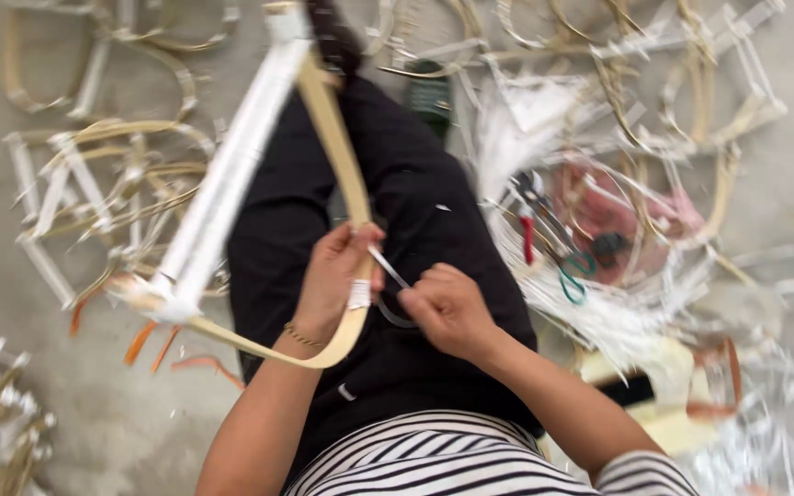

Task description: Assembling lightweight furniture or decorative frames using bamboo strips and plastic fasteners.

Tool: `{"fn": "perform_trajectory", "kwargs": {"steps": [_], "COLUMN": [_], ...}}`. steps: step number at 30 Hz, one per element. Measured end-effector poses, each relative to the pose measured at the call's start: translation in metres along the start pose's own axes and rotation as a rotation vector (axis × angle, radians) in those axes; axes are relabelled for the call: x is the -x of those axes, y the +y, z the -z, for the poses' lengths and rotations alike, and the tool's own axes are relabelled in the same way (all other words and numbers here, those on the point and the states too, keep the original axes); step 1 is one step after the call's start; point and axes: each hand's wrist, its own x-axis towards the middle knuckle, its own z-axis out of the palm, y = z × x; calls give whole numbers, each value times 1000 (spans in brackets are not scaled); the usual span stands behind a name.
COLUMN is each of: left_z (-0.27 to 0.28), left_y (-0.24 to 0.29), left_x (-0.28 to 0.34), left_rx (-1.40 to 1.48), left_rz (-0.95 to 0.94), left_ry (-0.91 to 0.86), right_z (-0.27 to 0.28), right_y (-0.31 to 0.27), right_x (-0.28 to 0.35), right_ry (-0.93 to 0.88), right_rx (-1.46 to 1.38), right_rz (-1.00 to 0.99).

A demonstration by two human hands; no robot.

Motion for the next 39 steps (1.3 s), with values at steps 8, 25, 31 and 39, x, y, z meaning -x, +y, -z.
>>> {"fn": "perform_trajectory", "kwargs": {"steps": [8, 25, 31, 39], "left_z": [-23, -36, -44, -46], "left_y": [0, -16, -18, -21], "left_x": [-67, -54, -48, -37], "left_rx": [20, 46, -38, -36], "left_rz": [5, 176, 141, 115], "left_ry": [22, 2, -19, -131], "right_z": [68, 142, 166, 187], "right_y": [85, 335, 284, 254], "right_x": [34, 201, 180, 156], "right_ry": [140, -178, -449, 256], "right_rx": [206, 703, 995, 1167], "right_rz": [-43, -870, -965, -500]}}
